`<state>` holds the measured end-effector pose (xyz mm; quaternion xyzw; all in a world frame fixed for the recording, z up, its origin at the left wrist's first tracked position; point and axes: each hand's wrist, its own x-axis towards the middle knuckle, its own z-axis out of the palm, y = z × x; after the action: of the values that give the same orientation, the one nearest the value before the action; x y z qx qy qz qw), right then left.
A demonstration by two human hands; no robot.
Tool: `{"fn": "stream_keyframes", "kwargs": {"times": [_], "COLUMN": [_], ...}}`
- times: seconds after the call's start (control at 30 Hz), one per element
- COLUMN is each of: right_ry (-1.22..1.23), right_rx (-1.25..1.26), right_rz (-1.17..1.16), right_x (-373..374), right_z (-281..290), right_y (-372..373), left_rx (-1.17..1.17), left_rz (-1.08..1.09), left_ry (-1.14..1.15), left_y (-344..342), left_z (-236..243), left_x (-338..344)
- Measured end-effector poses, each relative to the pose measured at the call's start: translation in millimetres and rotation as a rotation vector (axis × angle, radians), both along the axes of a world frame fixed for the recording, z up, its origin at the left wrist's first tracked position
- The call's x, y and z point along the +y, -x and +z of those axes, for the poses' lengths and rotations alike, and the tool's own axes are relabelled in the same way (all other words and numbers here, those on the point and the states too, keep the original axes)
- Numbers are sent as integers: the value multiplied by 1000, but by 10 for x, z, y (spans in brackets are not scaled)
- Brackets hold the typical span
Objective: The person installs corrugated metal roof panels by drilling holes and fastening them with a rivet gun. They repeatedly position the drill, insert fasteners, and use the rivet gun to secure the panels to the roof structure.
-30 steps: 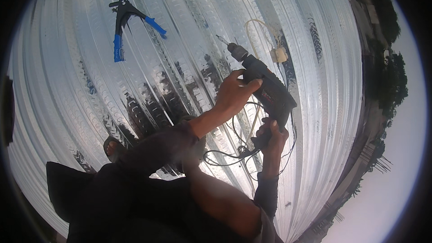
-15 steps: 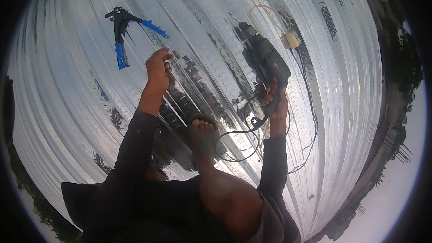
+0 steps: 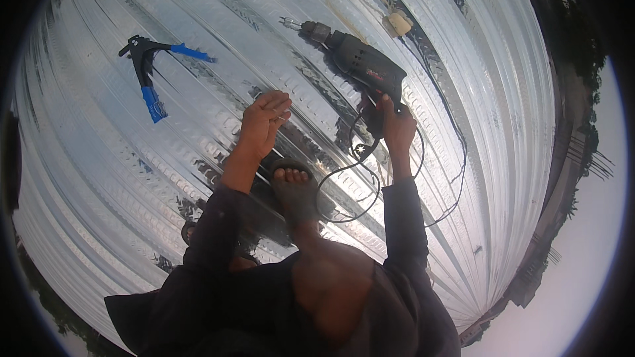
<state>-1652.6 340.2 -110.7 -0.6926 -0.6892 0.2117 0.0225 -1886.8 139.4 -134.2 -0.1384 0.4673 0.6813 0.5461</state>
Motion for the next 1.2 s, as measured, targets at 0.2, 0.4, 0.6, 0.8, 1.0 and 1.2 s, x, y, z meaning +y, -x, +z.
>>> {"fn": "stream_keyframes", "kwargs": {"times": [0.2, 0.4, 0.6, 0.8, 1.0, 1.2], "right_ry": [-360, 7, 279, 244, 236, 257], "right_rx": [-145, 352, 406, 478, 689, 657], "right_rz": [72, 659, 571, 431, 202, 224], "right_x": [-181, -1094, -1415, -1443, -1432, -1501], "right_z": [73, 342, 112, -59, -699, -573], "right_y": [105, 421, 464, 393, 189, 352], "left_rx": [135, 648, 774, 1078, 893, 816], "left_rz": [-10, -247, -229, -76, 210, 325], "left_ry": [-19, 89, 54, 122, 248, 258], "left_y": [-531, -812, -1088, -673, 423, 612], "left_z": [-151, 86, 12, 159, 69, 59], "left_x": [13, -113, -159, -127, -203, -308]}}
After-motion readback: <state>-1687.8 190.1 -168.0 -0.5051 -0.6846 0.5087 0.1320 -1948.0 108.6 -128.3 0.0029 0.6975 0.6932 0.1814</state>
